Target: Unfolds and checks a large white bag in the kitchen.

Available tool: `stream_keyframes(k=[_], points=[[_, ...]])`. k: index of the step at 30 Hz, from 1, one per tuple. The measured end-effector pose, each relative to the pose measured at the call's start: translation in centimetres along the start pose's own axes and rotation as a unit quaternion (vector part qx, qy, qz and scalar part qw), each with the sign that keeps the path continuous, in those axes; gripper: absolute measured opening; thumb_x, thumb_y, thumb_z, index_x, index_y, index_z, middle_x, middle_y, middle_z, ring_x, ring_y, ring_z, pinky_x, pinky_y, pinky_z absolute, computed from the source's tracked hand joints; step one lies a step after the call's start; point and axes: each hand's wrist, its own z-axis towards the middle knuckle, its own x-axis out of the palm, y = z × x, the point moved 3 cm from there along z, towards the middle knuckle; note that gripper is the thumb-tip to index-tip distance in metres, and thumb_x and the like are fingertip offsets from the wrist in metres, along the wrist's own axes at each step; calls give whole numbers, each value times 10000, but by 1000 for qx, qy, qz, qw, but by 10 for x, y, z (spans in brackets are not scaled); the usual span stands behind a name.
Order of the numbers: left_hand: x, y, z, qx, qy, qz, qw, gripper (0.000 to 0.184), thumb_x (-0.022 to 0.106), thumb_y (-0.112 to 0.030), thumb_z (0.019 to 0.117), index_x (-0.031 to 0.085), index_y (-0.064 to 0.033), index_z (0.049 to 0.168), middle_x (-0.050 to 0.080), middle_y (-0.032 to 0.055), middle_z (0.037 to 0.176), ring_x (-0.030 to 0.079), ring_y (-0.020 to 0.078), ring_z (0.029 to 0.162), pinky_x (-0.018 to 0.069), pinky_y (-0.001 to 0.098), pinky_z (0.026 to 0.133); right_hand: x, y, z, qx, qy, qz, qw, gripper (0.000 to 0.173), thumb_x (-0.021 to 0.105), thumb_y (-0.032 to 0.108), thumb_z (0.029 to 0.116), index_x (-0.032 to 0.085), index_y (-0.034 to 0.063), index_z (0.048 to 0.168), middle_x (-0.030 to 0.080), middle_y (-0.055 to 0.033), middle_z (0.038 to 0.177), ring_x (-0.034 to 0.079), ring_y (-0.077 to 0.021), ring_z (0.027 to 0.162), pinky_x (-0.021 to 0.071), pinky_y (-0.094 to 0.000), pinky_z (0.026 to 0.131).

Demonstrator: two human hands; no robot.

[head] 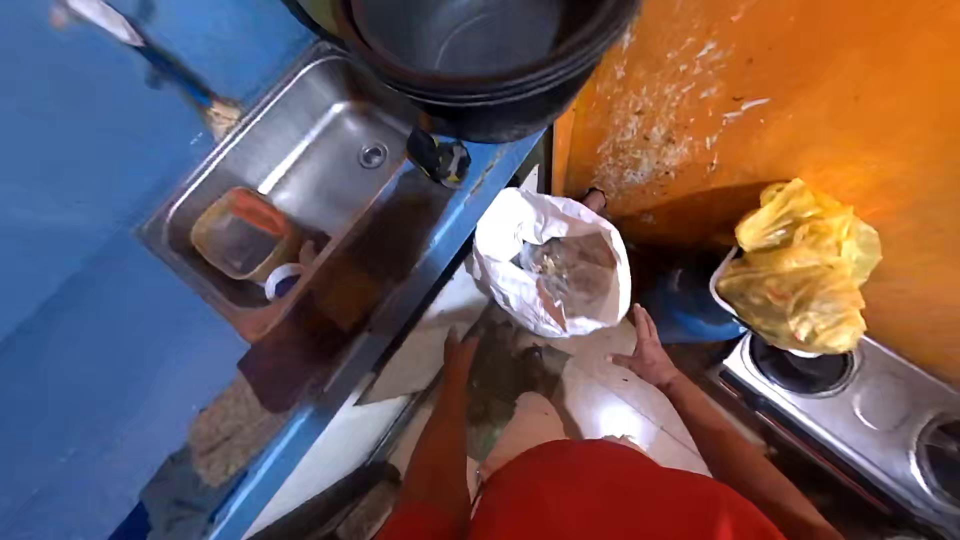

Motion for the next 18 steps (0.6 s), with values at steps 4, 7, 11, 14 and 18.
stream_keyframes(k=[4,7,11,14,18], points=[[11,-64,95,63,-8,-53,997,833,786,-100,877,333,10,1567,457,262,1534,485,356,1405,422,485,1161,2,44,37,7,-58,69,996,1417,973,284,600,47,-84,1607,53,-358,1661,202,-443,1547,292,-478,1249],[12,-103,125,88,46,-4,995,867,831,-197,850,362,-17,1556,511,242,1491,514,351,1375,427,512,1148,6,60,55,33,-61,97,993,1121,891,237,761,203,-104,1577,276,-342,1608,368,-390,1482,353,-451,1216],[27,-134,138,55,133,73,987,780,783,-297,910,411,-9,1532,553,259,1443,537,393,1347,419,566,1133,2,73,60,86,-116,139,980,505,626,133,1018,485,-132,1425,610,-276,1373,602,-285,1301,443,-386,1149],[36,-143,129,81,131,154,976,599,595,-393,1042,529,81,1402,573,305,1393,534,435,1339,398,582,1138,-4,63,62,104,-157,101,977,378,562,67,1036,564,-170,1329,628,-324,1318,613,-364,1279,434,-426,1146],[51,-148,110,82,102,93,987,583,528,-365,1075,463,76,1451,561,292,1408,535,376,1347,404,522,1152,-17,49,58,105,-188,109,970,371,529,35,1039,546,-192,1332,621,-346,1311,611,-373,1279,426,-409,1150]])
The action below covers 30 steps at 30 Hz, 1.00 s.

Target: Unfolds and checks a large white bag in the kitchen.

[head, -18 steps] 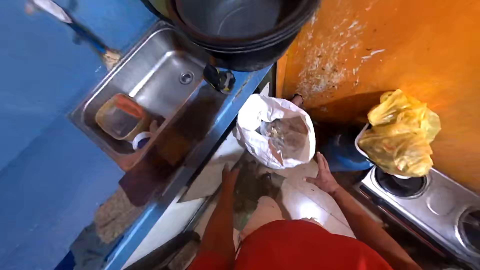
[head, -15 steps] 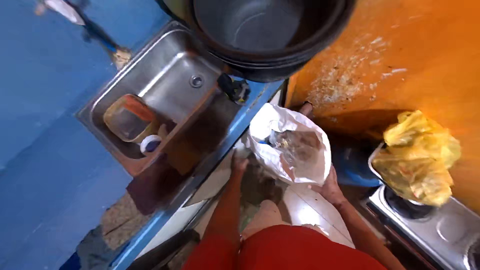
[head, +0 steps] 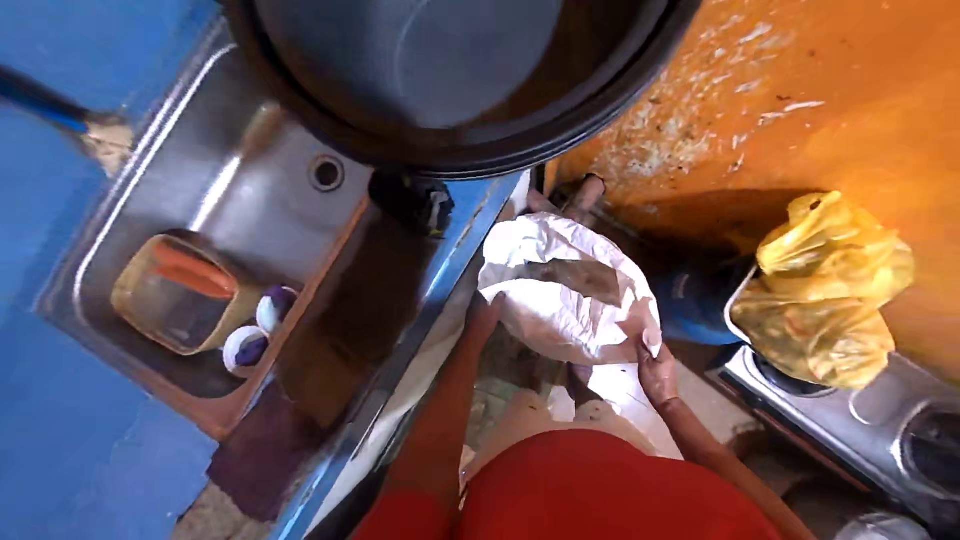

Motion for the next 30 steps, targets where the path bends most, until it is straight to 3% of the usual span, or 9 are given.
stream_keyframes(k=[5,10,13,15,20,23,27,30], points=[[14,-34,-35,-36,0,58,998,559,479,-415,1090,588,83,1318,646,314,1238,624,436,1195,467,590,1046,-31,-9,6,-8,-68,73,995,363,491,-1,1035,522,-208,1331,613,-341,1307,613,-295,1264,445,-330,1122],[24,-56,-73,-22,-27,53,998,509,525,-304,1083,535,113,1376,610,320,1325,581,406,1293,423,524,1128,-58,-7,21,-46,-120,127,984,379,426,-24,1022,483,-228,1337,602,-335,1297,614,-232,1238,455,-287,1101],[27,-61,-91,-21,-30,19,999,489,535,-268,1080,537,129,1366,611,320,1326,583,382,1296,421,488,1138,-63,7,43,-40,-138,193,971,383,399,42,1057,467,-173,1366,615,-245,1266,619,-143,1180,493,-272,1048],[28,-64,-103,-23,-29,18,999,472,545,-256,1075,557,132,1344,621,319,1310,590,375,1286,423,483,1131,-62,18,59,-24,-137,222,965,371,417,74,1066,493,-127,1369,629,-218,1244,634,-153,1143,519,-318,1017],[28,-47,-103,-35,-65,-7,997,461,546,-247,1075,549,118,1357,631,286,1314,605,329,1277,440,451,1130,-52,39,84,-43,-110,223,968,270,468,153,1076,594,-44,1210,661,-148,1081,653,-161,1019,540,-382,941],[22,-33,-103,-68,-87,-13,994,482,541,-278,1076,561,126,1339,625,304,1309,594,359,1280,429,474,1128,-41,40,83,-48,-84,235,967,283,479,114,1059,599,-52,1254,673,-148,1135,661,-138,1049,547,-355,959],[16,-30,-103,-87,-53,15,995,532,532,-333,1078,551,120,1357,612,321,1318,582,400,1288,428,505,1124,-38,36,79,-37,-80,259,962,342,459,63,1050,528,-113,1334,651,-165,1201,655,-108,1058,553,-295,952],[22,-32,-112,-70,-7,29,997,575,542,-358,1070,515,108,1406,587,315,1369,556,397,1331,406,514,1150,-46,28,76,-22,-102,252,962,369,430,86,1053,474,-133,1347,633,-129,1131,649,-67,962,564,-270,887]])
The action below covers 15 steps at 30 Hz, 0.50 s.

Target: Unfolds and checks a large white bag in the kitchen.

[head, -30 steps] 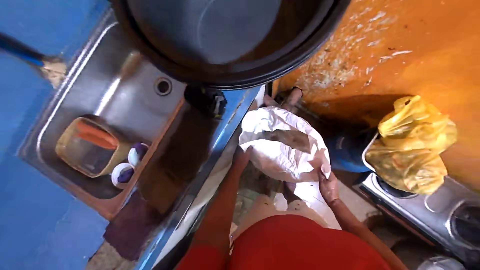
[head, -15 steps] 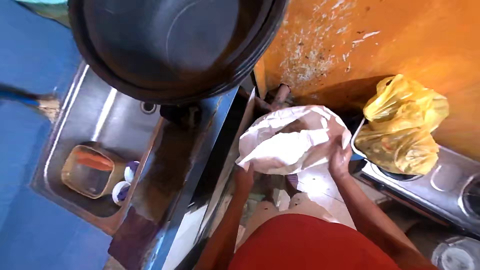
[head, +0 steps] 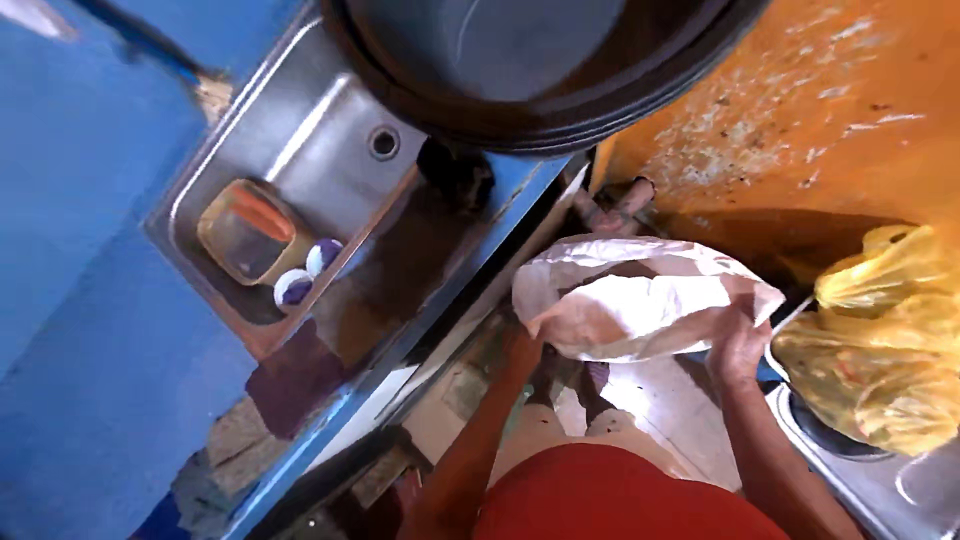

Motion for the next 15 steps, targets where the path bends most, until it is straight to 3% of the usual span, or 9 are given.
stream_keyframes(k=[3,7,12,15], points=[[5,5,-9,37,25,-19,999,554,560,-343,1062,549,118,1369,596,316,1355,553,393,1333,399,499,1158,-8,-1,-3,27,-44,2,999,322,412,94,1067,474,-110,1308,610,-41,996,629,-19,819,567,-242,790],[10,25,-16,75,28,-36,996,561,626,-337,1017,569,112,1350,618,309,1324,572,388,1309,412,498,1148,-11,-9,-12,91,-79,44,992,329,419,183,1101,468,0,1370,618,-17,1071,641,-50,908,566,-279,847],[14,49,-24,102,46,-30,993,547,689,-144,933,532,119,1387,559,306,1407,511,370,1375,370,457,1189,-14,-22,-22,135,-90,88,983,294,424,264,1105,493,63,1309,618,-3,1022,643,-67,899,575,-308,832],[11,71,-15,84,11,31,996,572,655,-149,968,483,65,1471,491,279,1503,443,389,1434,330,494,1212,-15,-23,-24,152,-98,111,977,281,419,266,1107,500,77,1297,629,-11,1049,651,-92,938,578,-329,848]])
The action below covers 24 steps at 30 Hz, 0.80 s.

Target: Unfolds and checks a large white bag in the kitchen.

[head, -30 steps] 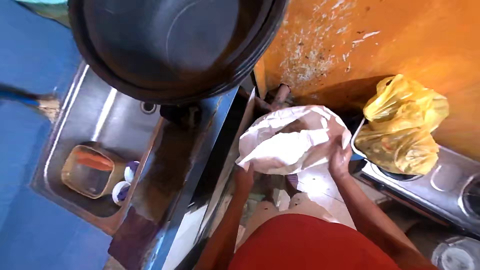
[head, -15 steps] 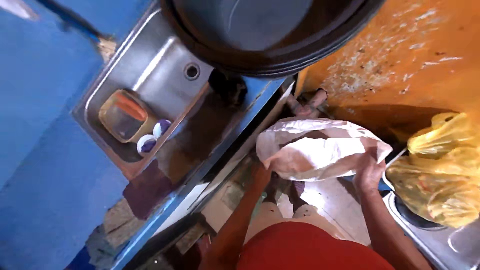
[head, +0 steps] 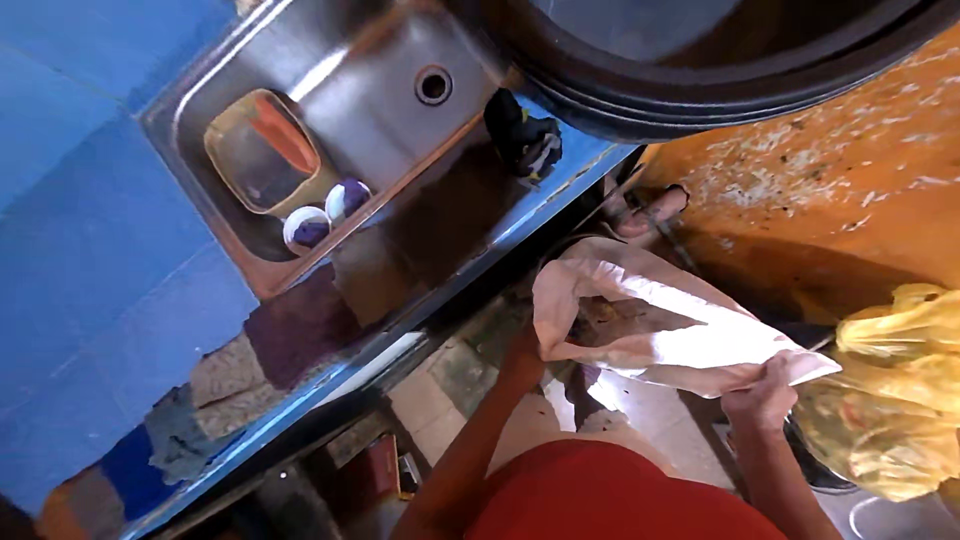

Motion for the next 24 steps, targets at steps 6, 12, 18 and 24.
stream_keyframes(k=[6,12,18,24], points=[[-16,97,52,-154,-130,120,972,637,547,-236,1048,316,-1,1593,222,287,1661,250,467,1527,214,621,1230,-2,-13,-18,40,12,16,999,319,393,302,1118,501,81,1320,643,-40,1113,659,-123,1008,581,-369,890],[-22,130,90,-170,-43,210,962,412,467,-193,1084,527,-18,1452,567,305,1395,535,522,1292,414,701,1044,-6,-28,-29,45,-8,18,999,301,389,292,1118,528,87,1288,672,-37,1074,682,-132,989,595,-381,876],[-80,171,98,-171,-46,123,976,477,419,-288,1121,528,60,1428,523,336,1443,467,488,1389,333,651,1150,-7,-26,-32,26,-20,12,999,258,383,260,1118,533,91,1244,682,-24,1014,693,-123,951,605,-368,854],[-87,237,98,-197,-129,107,966,477,525,-264,1080,532,80,1410,543,303,1435,504,418,1374,379,549,1156,-12,-39,-42,29,-41,21,999,271,379,269,1121,525,87,1260,680,-31,1028,690,-122,962,604,-374,859]])
